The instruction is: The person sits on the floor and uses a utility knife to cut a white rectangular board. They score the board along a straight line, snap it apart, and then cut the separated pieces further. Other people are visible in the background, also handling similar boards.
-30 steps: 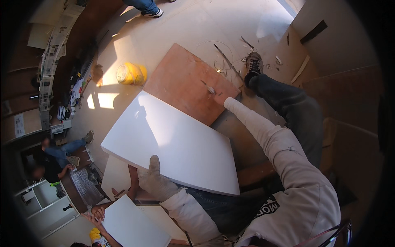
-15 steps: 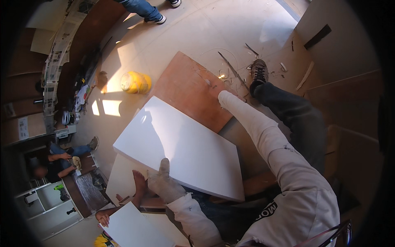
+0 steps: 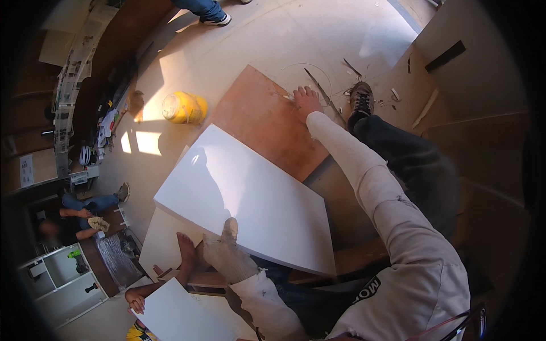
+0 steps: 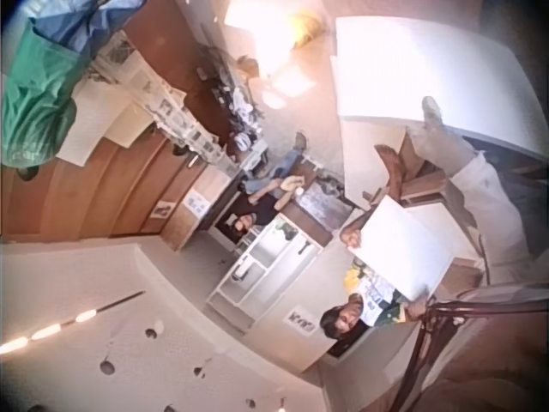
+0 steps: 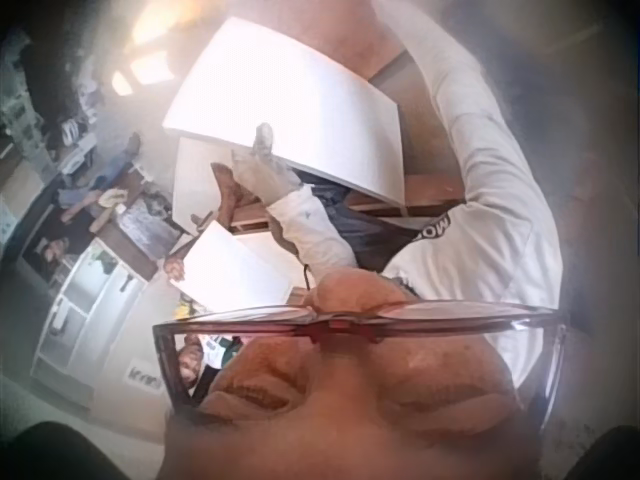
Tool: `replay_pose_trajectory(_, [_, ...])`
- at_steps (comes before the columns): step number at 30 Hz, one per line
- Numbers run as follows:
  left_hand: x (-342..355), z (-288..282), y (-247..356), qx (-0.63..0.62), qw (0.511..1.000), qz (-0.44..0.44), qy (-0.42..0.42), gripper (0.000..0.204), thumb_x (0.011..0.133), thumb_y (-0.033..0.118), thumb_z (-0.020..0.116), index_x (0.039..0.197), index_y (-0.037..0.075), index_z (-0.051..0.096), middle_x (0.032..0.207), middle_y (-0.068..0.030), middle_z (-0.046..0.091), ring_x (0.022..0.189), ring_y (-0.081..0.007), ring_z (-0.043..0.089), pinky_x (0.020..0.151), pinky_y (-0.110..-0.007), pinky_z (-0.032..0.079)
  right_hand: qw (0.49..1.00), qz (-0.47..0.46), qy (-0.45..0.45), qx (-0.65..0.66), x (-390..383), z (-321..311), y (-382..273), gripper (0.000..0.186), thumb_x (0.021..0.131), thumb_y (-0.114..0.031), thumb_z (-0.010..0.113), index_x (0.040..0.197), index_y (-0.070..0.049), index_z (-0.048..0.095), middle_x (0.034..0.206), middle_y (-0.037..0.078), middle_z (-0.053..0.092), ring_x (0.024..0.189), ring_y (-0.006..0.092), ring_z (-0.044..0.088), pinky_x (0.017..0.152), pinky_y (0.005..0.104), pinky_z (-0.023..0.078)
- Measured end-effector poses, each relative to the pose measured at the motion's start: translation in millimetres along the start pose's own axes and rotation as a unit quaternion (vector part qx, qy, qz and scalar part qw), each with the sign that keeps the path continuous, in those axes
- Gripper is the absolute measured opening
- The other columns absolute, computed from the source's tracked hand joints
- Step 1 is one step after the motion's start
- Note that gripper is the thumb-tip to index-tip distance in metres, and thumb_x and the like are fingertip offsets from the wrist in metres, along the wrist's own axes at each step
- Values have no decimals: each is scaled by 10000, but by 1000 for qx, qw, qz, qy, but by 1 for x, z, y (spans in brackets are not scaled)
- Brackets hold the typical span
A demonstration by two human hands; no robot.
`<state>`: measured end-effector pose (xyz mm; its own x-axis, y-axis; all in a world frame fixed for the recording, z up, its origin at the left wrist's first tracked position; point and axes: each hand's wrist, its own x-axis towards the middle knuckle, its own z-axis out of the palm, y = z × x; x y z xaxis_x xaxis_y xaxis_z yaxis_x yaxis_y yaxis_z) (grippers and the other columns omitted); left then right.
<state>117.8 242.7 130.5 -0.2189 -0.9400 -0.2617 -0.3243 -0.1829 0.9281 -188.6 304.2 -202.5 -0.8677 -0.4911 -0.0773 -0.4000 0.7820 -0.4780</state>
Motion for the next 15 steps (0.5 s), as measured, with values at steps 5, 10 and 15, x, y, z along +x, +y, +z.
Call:
replay_pose_trajectory(5, [7, 14, 3, -19, 999, -30, -16, 408, 828, -91, 648, 1220, -95, 536, 1082, -154, 629, 928, -204, 632, 813, -283, 524, 959, -263, -43, -91, -40, 5, 12, 438, 895, -194, 543, 1313, -81, 480, 1457, 143, 406, 1407, 331, 301, 1150, 452, 250])
replay_pose_trajectory(10, [16, 38, 5, 33, 998, 49, -38, 401, 825, -84, 654, 1214, -92, 555, 1071, -136, 637, 895, -207, 637, 802, -296, 525, 989, -91, -36, -112, -49, 1, 15, 484, 887, -164, 549, 1354, -83, 453, 1497, 134, 363, 1416, 334, 292, 1159, 480, 229])
replay_pose_trajectory(15, [36, 64, 0, 70, 986, 131, -81, 453, 802, -25, 693, 1234, -64, 563, 1085, -114, 648, 878, -190, 632, 785, -301, 505, 990, -108, -70, -63, -78, -20, 23, 507, 843, -132, 609, 1325, -74, 464, 1490, 146, 366, 1413, 331, 298, 1144, 480, 252])
